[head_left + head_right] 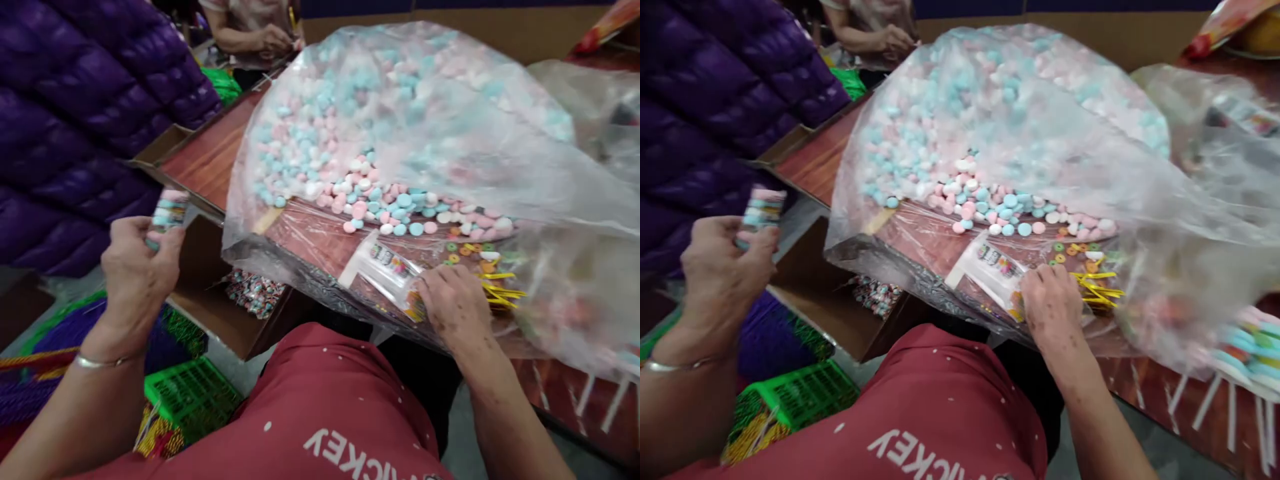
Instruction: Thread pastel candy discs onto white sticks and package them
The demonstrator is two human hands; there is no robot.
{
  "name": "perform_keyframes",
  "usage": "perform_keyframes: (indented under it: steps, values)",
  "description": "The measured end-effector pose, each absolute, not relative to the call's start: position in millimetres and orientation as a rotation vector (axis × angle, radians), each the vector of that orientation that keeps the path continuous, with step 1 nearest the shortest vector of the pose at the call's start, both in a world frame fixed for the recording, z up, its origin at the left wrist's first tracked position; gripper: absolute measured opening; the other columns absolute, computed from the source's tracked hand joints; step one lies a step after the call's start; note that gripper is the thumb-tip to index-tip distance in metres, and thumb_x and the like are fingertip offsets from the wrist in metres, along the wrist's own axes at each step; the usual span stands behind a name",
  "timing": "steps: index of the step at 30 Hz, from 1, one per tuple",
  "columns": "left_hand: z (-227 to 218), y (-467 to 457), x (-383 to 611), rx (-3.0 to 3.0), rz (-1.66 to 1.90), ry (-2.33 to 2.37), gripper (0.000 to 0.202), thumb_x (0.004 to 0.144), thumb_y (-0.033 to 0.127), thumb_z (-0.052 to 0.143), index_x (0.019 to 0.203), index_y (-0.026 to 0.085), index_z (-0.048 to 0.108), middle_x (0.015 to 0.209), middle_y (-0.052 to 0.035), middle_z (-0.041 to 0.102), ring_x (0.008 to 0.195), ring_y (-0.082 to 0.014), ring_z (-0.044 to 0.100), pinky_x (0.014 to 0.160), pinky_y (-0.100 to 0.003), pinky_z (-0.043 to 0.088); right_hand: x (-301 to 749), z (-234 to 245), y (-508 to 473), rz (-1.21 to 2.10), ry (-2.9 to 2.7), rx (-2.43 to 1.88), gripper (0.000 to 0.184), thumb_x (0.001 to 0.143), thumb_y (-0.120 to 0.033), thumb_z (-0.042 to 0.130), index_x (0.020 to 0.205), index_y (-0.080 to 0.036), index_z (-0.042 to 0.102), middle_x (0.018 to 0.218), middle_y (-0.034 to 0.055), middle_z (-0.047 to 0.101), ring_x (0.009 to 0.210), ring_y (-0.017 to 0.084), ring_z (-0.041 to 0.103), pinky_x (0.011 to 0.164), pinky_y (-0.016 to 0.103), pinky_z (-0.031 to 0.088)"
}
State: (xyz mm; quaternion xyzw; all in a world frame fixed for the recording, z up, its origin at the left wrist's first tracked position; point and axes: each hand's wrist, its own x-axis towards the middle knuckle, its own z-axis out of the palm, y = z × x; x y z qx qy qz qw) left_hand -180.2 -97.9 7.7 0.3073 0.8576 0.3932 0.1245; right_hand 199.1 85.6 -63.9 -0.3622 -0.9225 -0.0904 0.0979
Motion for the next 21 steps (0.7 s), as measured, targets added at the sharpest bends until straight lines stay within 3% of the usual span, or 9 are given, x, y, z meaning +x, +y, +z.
perform_keyframes:
  steps: [3,5,8,12,15,18,21]
  values:
    - [11,-104,-196,0.811,0.702,3.274,0.041,0.068,0.042,0.071,0.067,0.020,0.035,0.054,0.0086,0.030,0.073,-0.0239,0.062,0.061,-0.031,0.027,197,-66,86,-0.351,-2.729,-0.995,0.022,0.088,-0.017,0.051,0.068,-0.017,0.058,0.066,0.0098,0.056,0.070,0.024,0.044,0.064,0.036,0.029]
    - [11,-102,-199,0.846,0.704,3.300,0.041,0.069,0.048,0.069,0.067,0.022,0.037,0.059,0.0048,0.044,0.088,-0.0308,0.063,0.068,-0.040,0.035,194,-63,84,-0.433,-2.732,-0.977,0.023,0.088,-0.016,0.048,0.068,-0.017,0.057,0.065,0.0101,0.055,0.070,0.025,0.043,0.064,0.036,0.028]
    - [9,-89,-191,1.204,0.876,3.103,0.023,0.083,0.045,0.056,0.085,0.022,0.054,0.082,-0.0014,0.065,0.098,-0.0274,0.063,0.077,-0.046,0.037,190,-56,83,-0.528,-2.699,-1.004,0.024,0.089,-0.015,0.046,0.068,-0.018,0.056,0.066,0.0095,0.054,0.072,0.025,0.043,0.064,0.036,0.027]
    - [9,-58,-154,1.774,0.986,2.800,0.020,0.089,0.035,0.052,0.094,0.020,0.065,0.090,-0.0031,0.067,0.095,-0.0223,0.062,0.085,-0.039,0.043,183,-45,76,-0.519,-2.534,-0.945,0.023,0.092,-0.019,0.047,0.071,-0.020,0.057,0.068,0.0075,0.056,0.073,0.024,0.044,0.066,0.037,0.029]
    - [11,-28,-106,2.160,1.122,2.241,0.021,0.090,0.028,0.049,0.100,0.016,0.063,0.099,-0.0070,0.068,0.096,-0.0203,0.062,0.088,-0.036,0.046,176,-38,64,-0.409,-2.478,-0.801,0.021,0.092,-0.018,0.048,0.074,-0.020,0.058,0.070,0.0057,0.058,0.074,0.021,0.045,0.070,0.037,0.031]
    - [9,-1,-57,2.345,0.861,1.673,0.029,0.087,0.030,0.055,0.109,0.011,0.059,0.113,-0.0154,0.064,0.111,-0.0279,0.056,0.099,-0.043,0.042,172,-33,50,-0.311,-2.478,-0.653,0.015,0.091,-0.017,0.049,0.081,-0.020,0.061,0.074,0.0047,0.061,0.077,0.020,0.047,0.075,0.037,0.033]
    - [3,19,-26,2.280,0.540,1.507,0.018,0.082,0.025,0.060,0.094,0.012,0.063,0.095,-0.0129,0.066,0.096,-0.0278,0.058,0.089,-0.042,0.044,175,-32,43,-0.301,-2.460,-0.591,0.012,0.091,-0.016,0.051,0.088,-0.020,0.062,0.079,0.0045,0.064,0.080,0.020,0.048,0.080,0.037,0.036]
